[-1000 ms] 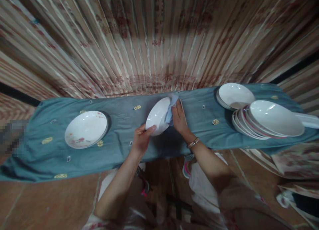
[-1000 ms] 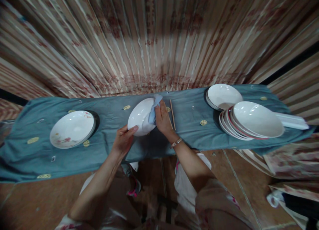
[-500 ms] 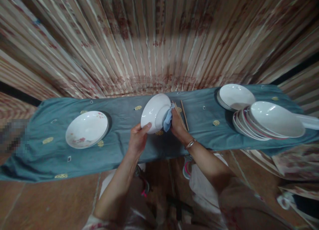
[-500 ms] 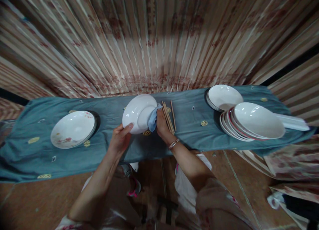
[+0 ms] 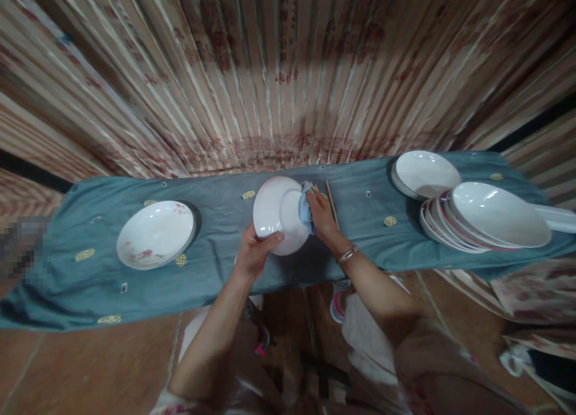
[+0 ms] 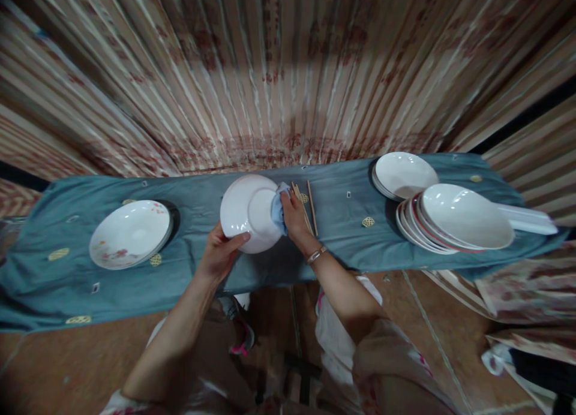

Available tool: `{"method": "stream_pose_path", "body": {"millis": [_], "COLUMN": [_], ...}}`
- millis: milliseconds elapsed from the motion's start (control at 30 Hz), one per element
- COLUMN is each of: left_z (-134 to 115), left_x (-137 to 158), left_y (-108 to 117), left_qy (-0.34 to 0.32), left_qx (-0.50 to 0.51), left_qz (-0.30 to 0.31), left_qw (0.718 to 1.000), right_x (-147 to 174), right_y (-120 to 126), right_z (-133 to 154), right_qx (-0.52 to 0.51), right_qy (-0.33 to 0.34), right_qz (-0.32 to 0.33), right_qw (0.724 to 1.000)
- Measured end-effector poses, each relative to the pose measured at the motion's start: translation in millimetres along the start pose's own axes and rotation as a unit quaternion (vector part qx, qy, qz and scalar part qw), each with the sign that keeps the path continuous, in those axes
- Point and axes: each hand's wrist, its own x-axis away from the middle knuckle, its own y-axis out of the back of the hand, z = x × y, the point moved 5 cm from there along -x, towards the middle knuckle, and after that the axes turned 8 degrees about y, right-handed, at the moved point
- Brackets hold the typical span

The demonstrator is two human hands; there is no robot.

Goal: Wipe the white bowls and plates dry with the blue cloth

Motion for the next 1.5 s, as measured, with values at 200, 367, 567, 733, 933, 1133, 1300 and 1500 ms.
{"method": "stream_pose_path", "body": {"millis": [200, 367, 567, 733, 933, 1133, 1300, 1500], "left_z": [3, 0, 0, 6, 10, 10, 9, 0], "left_x": [-1, 2, 7, 4, 2, 4, 5, 5], "left_y": [12, 8, -4, -5, -4, -6, -6, -3], "left_qy": [0.058, 0.053, 0.033, 0.012, 0.002, 0.001, -0.003, -0.033], "left_qx": [0.025, -0.015, -0.041, -0.055, -0.063, -0.088, -0.095, -0.093], "left_qz": [-0.025, 0.006, 0.054, 0.062, 0.07, 0.087, 0.09, 0.07], "left_qw": [0.998, 0.998, 0.997, 0.996, 0.996, 0.992, 0.991, 0.993], "right_x": [2, 1, 5, 25, 38, 18, 6, 0], "right_y": [10, 12, 8, -8, -15, -4, 2, 3], "right_z": [28, 45, 59, 93, 110, 86, 55, 19], "right_qx": [0.043, 0.079, 0.079, 0.117, 0.162, 0.12, 0.076, 0.053], "right_qy": [0.015, 0.081, 0.128, 0.229, 0.285, 0.219, 0.135, 0.055], "right_qz": [-0.009, 0.037, 0.114, 0.176, 0.205, 0.16, 0.111, 0.076], "right_qw": [0.999, 0.993, 0.982, 0.95, 0.922, 0.955, 0.982, 0.994]}}
